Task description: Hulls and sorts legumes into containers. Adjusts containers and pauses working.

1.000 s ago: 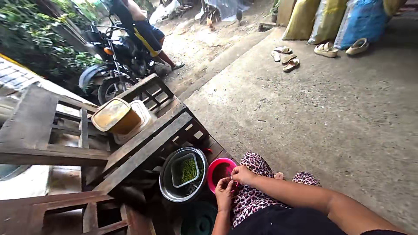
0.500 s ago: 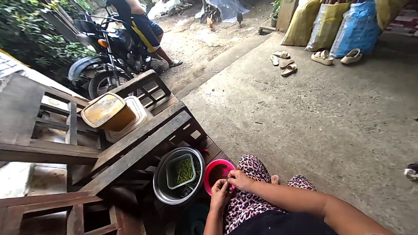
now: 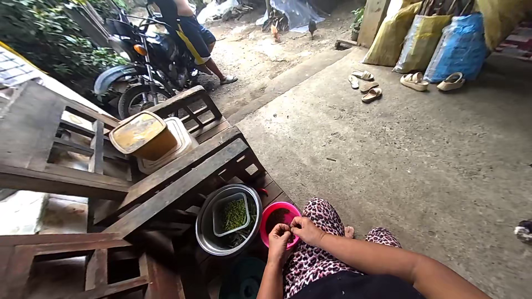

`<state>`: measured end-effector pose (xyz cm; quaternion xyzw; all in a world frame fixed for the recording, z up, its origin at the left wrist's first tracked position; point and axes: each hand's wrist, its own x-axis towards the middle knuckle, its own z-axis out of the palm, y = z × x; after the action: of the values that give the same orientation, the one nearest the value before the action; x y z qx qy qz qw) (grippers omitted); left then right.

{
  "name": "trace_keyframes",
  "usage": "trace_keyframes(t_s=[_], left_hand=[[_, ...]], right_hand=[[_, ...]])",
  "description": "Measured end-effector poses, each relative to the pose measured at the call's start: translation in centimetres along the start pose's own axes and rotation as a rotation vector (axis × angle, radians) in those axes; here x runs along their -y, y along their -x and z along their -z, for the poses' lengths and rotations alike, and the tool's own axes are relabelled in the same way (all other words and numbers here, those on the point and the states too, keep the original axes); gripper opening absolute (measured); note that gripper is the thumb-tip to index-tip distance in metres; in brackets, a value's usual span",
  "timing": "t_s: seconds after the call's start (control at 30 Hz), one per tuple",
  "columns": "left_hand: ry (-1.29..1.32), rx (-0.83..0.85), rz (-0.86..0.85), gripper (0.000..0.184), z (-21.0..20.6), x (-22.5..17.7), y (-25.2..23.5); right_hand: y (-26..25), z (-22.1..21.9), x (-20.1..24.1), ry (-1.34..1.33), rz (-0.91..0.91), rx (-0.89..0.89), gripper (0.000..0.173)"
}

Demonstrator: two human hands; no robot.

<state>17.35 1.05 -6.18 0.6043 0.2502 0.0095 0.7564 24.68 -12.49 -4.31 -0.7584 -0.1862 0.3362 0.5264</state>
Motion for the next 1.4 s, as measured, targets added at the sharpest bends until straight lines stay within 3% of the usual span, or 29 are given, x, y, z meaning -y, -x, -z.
trace_keyframes(t_s=[0.23, 0.57, 0.73, 0.83, 1.0, 1.1, 1.2, 1.4], left_hand=[[0.087, 0.037, 0.1, 0.006, 0.9, -0.6, 0.2], [0.075, 0.054, 0.175, 0.006, 0.7, -0.9, 0.0], [0.041, 0.055, 0.095, 0.004, 0.6, -0.6, 0.0], [-0.042, 0.082, 0.054, 0.001, 1.0, -0.6, 0.3], [-0.088, 0.059, 0.109, 0.005, 1.1, -1.0, 0.4], [0.015, 0.047, 0.169, 0.007, 1.0, -1.3, 0.5], [0.039, 0.032, 0.122, 0.002, 0.9, -1.2, 0.3], [-0.221, 0.088, 0.011, 0.002, 1.2, -1.6, 0.1]], right_hand=[[-0.1, 0.1, 0.3, -0.023, -0.06, 0.004, 0.017], [0.1, 0.0, 0.2, 0.021, -0.005, -0.007, 0.016], [0.1, -0.1, 0.5, -0.003, -0.045, -0.041, 0.015], [0.2, 0.3, 0.9, -0.032, -0.073, 0.005, 0.027], [0.3, 0.5, 1.5, 0.003, -0.094, 0.028, 0.018], [0.4, 0.4, 1.6, -0.02, -0.06, 0.003, 0.016], [0.5, 0.4, 1.5, 0.081, -0.017, -0.006, 0.016], [0.4, 1.0, 1.6, 0.426, 0.16, 0.044, 0.021]])
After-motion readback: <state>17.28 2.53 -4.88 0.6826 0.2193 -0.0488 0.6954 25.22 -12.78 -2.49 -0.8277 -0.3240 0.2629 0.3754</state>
